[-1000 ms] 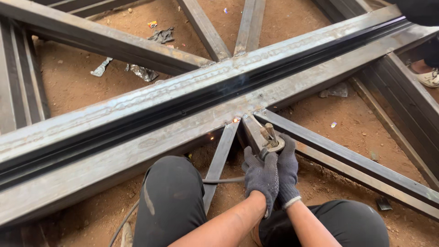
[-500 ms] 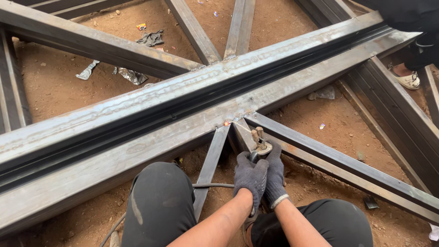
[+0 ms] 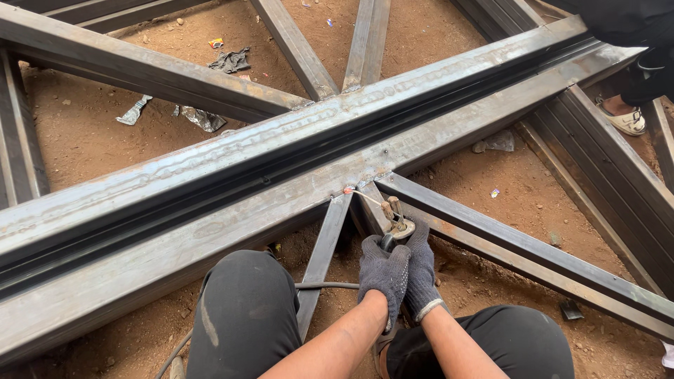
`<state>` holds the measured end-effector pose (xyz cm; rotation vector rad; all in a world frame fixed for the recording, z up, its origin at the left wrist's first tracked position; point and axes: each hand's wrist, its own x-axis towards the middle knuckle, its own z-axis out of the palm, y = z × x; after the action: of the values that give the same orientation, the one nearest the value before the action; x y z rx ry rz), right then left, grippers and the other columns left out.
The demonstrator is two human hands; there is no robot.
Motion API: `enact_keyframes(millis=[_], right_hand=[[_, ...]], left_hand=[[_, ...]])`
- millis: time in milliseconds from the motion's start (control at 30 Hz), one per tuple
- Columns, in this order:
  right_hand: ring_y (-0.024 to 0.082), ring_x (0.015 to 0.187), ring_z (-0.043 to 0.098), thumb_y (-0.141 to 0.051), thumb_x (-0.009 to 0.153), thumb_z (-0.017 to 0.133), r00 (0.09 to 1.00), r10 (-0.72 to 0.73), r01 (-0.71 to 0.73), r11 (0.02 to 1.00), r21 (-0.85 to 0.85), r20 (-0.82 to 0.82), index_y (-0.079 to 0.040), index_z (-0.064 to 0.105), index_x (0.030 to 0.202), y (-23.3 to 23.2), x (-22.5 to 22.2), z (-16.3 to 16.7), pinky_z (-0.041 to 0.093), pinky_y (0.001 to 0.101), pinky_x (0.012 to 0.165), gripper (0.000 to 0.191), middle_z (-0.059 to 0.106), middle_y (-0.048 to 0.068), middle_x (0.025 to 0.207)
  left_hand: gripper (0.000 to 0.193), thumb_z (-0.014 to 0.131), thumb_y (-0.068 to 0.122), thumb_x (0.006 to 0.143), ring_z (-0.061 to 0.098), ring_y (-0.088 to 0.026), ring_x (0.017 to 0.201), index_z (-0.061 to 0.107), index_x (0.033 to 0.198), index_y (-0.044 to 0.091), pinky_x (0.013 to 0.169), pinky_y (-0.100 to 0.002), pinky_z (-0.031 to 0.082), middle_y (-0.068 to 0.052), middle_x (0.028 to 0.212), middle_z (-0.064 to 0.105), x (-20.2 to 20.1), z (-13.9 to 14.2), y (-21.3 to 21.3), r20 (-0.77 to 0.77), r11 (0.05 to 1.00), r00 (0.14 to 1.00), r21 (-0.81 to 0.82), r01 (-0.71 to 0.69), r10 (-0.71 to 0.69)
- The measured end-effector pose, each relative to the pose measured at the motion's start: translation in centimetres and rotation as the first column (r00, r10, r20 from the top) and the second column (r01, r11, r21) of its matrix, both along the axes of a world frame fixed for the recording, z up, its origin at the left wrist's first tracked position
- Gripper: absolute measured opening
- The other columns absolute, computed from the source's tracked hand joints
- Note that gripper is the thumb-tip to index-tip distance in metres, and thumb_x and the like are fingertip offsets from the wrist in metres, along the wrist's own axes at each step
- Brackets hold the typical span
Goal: The person joins several metal beams into a triangular framework using a welding rod. They carefully apply the weld at the intersection points while wearing protective gloves.
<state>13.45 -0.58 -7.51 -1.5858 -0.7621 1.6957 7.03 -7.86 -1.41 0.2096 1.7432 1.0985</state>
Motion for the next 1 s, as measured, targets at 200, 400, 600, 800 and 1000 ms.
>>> enact_keyframes(millis=[200, 400, 600, 800, 1000], right_hand=[[0.018, 0.085, 0.066, -0.060, 0.098, 0.053, 0.996, -0.006, 0.005, 1.000, -0.011, -0.086, -0.004, 0.068, 0.116, -0.2, -0.2, 0.0, 0.056, 0.0324, 0.077, 0.061, 0.070, 0.009, 0.099], [0.018, 0.085, 0.067, -0.060, 0.097, 0.052, 0.996, -0.012, 0.010, 1.000, -0.028, -0.084, -0.006, 0.067, 0.114, -0.1, -0.3, 0.1, 0.056, 0.0318, 0.078, 0.059, 0.070, 0.007, 0.098], [0.017, 0.081, 0.065, -0.058, 0.098, 0.054, 0.998, 0.038, -0.037, 0.999, 0.024, -0.048, -0.004, 0.069, 0.110, -0.6, -0.2, 0.3, 0.054, 0.0312, 0.075, 0.057, 0.069, 0.007, 0.093], [0.018, 0.081, 0.066, -0.058, 0.097, 0.053, 0.994, -0.022, 0.018, 0.999, -0.039, -0.106, -0.006, 0.069, 0.110, -0.2, -0.5, 0.3, 0.055, 0.0321, 0.075, 0.056, 0.070, 0.007, 0.095], [0.019, 0.082, 0.067, -0.059, 0.097, 0.051, 0.999, 0.027, -0.027, 1.000, 0.007, -0.025, -0.005, 0.069, 0.109, -0.2, -0.4, 0.4, 0.055, 0.0331, 0.077, 0.058, 0.071, 0.008, 0.095]], left_hand=[[0.069, 0.070, 0.036, 0.077, 0.063, -0.033, 0.123, 0.048, 0.137, 0.012, 0.104, -0.041, 0.051, -0.019, 0.135, 0.056, -0.3, 0.4, 0.1, 0.013, 1.000, 1.000, 0.011, -0.019, 0.019], [0.070, 0.068, 0.039, 0.080, 0.060, -0.034, 0.125, 0.043, 0.142, 0.016, 0.107, -0.041, 0.048, -0.019, 0.139, 0.052, -0.5, 0.8, 0.1, -0.006, 0.998, 0.999, -0.040, 0.040, -0.040], [0.067, 0.067, 0.040, 0.079, 0.063, -0.033, 0.124, 0.047, 0.138, 0.014, 0.105, -0.041, 0.050, -0.020, 0.136, 0.055, -0.4, 0.5, 0.0, -0.028, 0.999, 0.999, -0.028, 0.020, -0.021], [0.067, 0.069, 0.037, 0.079, 0.064, -0.034, 0.121, 0.047, 0.137, 0.012, 0.102, -0.041, 0.052, -0.020, 0.136, 0.054, -0.2, -0.2, 0.1, 0.021, 0.999, 0.999, 0.016, -0.038, 0.038], [0.067, 0.069, 0.037, 0.079, 0.064, -0.035, 0.121, 0.048, 0.136, 0.011, 0.103, -0.041, 0.051, -0.022, 0.132, 0.059, -0.1, -0.2, 0.1, -0.029, 0.999, 0.999, 0.038, -0.036, 0.037]])
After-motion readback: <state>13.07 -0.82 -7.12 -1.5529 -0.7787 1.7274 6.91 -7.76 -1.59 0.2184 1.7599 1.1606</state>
